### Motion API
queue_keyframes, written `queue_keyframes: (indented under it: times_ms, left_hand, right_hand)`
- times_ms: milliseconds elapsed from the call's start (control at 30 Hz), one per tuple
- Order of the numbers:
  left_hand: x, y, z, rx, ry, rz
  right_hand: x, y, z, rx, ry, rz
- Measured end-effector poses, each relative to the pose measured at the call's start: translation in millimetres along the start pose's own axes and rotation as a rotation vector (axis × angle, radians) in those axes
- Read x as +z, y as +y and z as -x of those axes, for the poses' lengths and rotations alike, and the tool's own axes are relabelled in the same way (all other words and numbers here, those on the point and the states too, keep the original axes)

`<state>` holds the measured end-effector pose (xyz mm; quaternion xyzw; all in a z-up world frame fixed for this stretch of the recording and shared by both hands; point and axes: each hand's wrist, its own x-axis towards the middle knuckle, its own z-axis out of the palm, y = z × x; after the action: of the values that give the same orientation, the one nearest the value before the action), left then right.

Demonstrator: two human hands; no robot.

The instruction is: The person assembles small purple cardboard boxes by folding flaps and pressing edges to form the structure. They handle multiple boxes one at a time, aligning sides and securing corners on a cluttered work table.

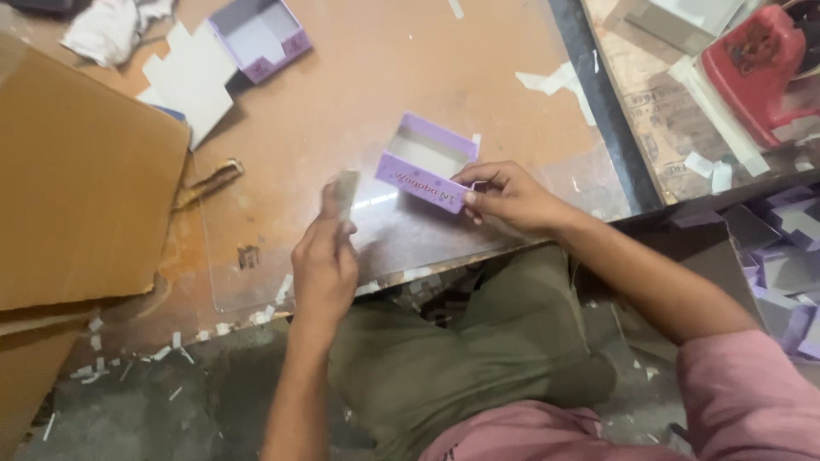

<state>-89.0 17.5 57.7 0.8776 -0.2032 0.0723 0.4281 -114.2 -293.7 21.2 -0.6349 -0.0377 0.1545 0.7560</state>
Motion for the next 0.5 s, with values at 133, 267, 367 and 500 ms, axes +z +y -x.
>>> queue_keyframes:
  times_ms: [133, 267, 367, 500]
  left_hand:
    - [-12, 39, -24, 0.248, -0.024, -0.218]
    - [-22, 58, -56, 0.194, -0.169, -0.501]
    - [-14, 51, -70, 0.193, -0.284, -0.638]
    - [1, 36, -82, 0.205, -0.239, -0.600]
  right_hand:
    - [21, 10, 7, 0.023, 0.063, -0.412]
    - [33, 7, 10, 0.127, 0.105, -0.394]
    - [39, 4, 6, -0.387, 0.213, 0.452]
    - [34, 7, -13, -0.291, 0.223, 0.163]
